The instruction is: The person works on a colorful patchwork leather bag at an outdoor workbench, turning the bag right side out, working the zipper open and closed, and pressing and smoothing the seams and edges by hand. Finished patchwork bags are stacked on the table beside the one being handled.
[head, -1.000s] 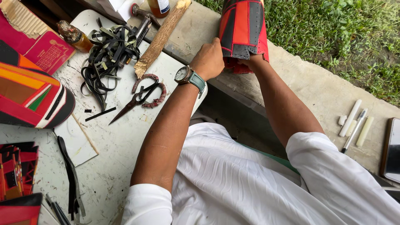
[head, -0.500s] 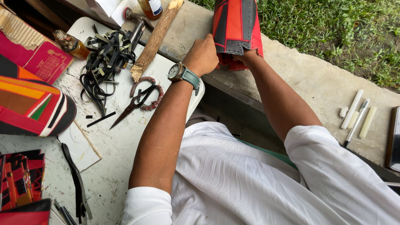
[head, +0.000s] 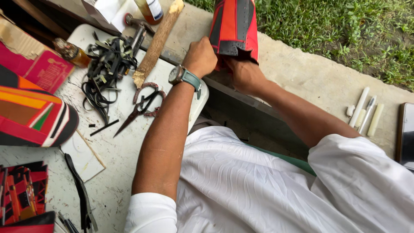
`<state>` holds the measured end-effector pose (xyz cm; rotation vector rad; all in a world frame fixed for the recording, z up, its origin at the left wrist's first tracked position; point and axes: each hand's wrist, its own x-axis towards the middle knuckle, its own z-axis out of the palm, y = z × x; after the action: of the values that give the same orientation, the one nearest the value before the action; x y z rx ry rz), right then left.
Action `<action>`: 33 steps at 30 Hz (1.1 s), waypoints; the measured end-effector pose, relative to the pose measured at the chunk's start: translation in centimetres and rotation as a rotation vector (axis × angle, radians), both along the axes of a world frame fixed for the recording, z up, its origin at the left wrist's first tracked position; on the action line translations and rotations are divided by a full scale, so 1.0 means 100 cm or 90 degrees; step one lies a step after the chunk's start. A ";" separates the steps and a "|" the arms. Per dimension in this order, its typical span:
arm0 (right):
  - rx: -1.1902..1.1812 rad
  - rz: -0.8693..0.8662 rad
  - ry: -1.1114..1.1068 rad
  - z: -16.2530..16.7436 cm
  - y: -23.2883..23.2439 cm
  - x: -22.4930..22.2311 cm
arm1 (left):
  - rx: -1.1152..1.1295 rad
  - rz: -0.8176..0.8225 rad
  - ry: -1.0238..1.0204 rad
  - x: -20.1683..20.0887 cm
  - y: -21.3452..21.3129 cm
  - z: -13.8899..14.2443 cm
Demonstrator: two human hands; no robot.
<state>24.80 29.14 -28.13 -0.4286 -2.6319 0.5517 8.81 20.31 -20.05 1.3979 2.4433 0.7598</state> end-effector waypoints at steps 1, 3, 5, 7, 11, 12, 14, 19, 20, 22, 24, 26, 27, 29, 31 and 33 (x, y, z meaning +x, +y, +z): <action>0.006 0.000 0.004 -0.003 0.000 -0.005 | 0.013 0.000 0.009 0.000 -0.001 0.001; 0.063 -0.024 0.038 -0.012 0.004 -0.016 | 0.033 0.008 0.013 0.000 -0.001 0.005; 0.085 -0.053 -0.004 -0.023 0.007 -0.025 | 0.006 0.024 -0.036 0.002 0.001 0.010; 0.086 -0.082 -0.107 -0.028 0.013 -0.036 | -0.053 0.056 -0.123 0.002 0.004 0.017; 0.120 -0.045 -0.121 -0.023 0.014 -0.041 | -0.026 0.066 -0.123 0.005 0.005 0.027; 0.109 -0.038 -0.093 -0.022 0.014 -0.042 | -0.016 0.078 -0.169 0.005 0.005 0.028; 0.099 -0.046 -0.099 -0.016 0.011 -0.043 | -0.004 0.094 -0.223 0.005 0.004 0.028; 0.143 -0.052 -0.142 -0.004 0.002 -0.045 | 0.026 0.102 -0.273 0.006 0.002 0.026; 0.148 -0.045 -0.170 -0.002 0.002 -0.047 | 0.010 0.107 -0.257 0.005 0.002 0.026; 0.158 -0.035 -0.225 0.001 0.004 -0.051 | -0.020 0.114 -0.224 0.005 0.002 0.027; 0.159 -0.023 -0.230 0.002 0.008 -0.055 | -0.014 0.118 -0.252 0.004 0.002 0.028; 0.186 -0.003 -0.233 0.002 0.012 -0.060 | -0.013 0.120 -0.269 0.004 0.002 0.030; 0.213 0.008 -0.234 0.002 0.014 -0.062 | -0.015 0.118 -0.272 0.004 0.002 0.031; 0.283 0.029 -0.224 0.003 0.017 -0.066 | -0.021 0.117 -0.260 0.005 0.002 0.031; 0.367 0.053 -0.202 0.005 0.019 -0.071 | -0.032 0.124 -0.230 0.005 0.001 0.032; 0.298 0.042 -0.215 0.011 0.019 -0.075 | -0.014 0.125 -0.265 0.005 0.001 0.033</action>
<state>17.25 31.08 -27.05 -0.3064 -2.9816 -0.1409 9.34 20.40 -16.77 0.8883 2.2639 0.9527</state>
